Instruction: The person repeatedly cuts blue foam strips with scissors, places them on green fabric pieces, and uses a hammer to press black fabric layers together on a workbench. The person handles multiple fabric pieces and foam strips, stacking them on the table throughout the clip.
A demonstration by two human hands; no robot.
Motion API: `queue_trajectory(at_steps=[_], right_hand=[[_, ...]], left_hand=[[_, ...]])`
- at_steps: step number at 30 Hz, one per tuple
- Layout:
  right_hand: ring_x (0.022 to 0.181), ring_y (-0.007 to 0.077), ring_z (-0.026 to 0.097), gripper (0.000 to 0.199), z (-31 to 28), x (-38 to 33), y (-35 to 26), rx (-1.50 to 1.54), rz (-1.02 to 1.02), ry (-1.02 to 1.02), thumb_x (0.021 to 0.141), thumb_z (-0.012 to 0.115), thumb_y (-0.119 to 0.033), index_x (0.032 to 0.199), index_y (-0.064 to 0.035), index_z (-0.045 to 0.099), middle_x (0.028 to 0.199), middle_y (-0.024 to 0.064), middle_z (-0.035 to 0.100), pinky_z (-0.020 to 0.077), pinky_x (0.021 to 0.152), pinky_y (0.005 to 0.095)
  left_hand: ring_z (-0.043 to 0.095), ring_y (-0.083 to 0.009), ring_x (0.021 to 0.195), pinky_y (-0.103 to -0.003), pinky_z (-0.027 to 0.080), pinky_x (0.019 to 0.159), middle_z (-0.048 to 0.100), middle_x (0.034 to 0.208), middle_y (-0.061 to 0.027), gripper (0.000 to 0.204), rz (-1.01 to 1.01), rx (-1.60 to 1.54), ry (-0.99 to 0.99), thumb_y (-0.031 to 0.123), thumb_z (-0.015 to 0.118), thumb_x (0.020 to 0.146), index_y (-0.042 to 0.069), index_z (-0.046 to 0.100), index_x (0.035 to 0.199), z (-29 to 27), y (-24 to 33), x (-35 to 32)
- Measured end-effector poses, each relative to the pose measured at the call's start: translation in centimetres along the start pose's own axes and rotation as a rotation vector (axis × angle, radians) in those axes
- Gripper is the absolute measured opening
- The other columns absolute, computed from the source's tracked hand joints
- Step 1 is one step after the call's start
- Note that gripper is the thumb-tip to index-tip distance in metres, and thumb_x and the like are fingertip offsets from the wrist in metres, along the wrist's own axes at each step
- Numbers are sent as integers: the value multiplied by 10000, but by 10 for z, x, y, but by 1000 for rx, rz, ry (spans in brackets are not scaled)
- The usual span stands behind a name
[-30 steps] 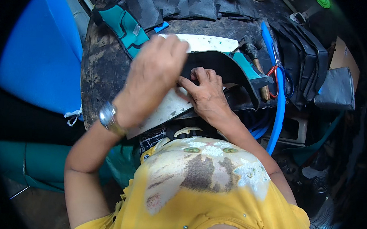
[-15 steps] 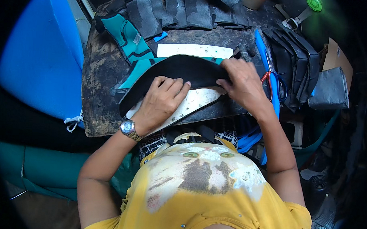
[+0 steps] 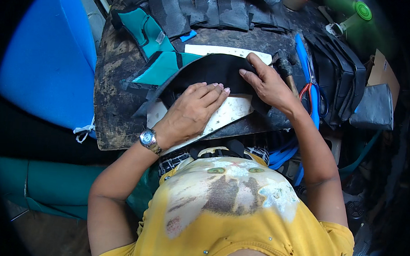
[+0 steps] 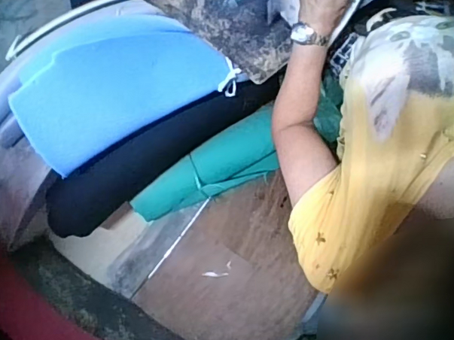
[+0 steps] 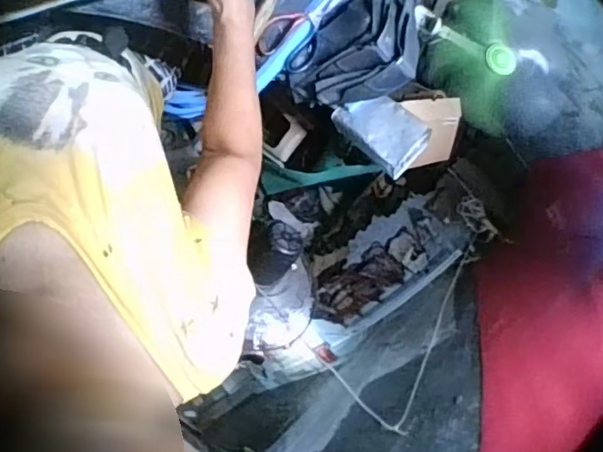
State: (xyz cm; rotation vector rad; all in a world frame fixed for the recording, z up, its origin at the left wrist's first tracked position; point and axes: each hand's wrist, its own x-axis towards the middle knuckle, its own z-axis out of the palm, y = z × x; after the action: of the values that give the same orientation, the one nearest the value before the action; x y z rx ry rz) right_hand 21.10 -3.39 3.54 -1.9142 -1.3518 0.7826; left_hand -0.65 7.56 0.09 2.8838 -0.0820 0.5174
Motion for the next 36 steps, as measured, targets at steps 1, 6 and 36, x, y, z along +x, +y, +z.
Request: queue_trajectory(at_steps=[1,6,36], right_hand=[[861,152,491,232,0,1,2,24,24,10,1025,590,-182,1111,0,475,937,145,588,470,786,323],[823,145,481,259,2,1,5,35,11,28,1005,620,-189,1114,5,489,874,153,574,469,754,329],[836,121,576,236,8,-6,-1,212,-55,-84,950,663,-116,1129,26,602,871,145,667,498,797,311]], left_hand=[[557,-273,1234,-431,414,1090,603,1271,-150,478,-5,20,12,69,512,895,-36,549,1360,0,1,1],[561,-261,1182,-418,408,1053,604,1227,-148,491,-41,61,-3,103,508,905,-54,532,1369,1,7,5],[555,-223,1207,-433,365,1082,610,1265,-115,468,-122,-12,33,173,554,965,-3,537,1398,4,9,-1]])
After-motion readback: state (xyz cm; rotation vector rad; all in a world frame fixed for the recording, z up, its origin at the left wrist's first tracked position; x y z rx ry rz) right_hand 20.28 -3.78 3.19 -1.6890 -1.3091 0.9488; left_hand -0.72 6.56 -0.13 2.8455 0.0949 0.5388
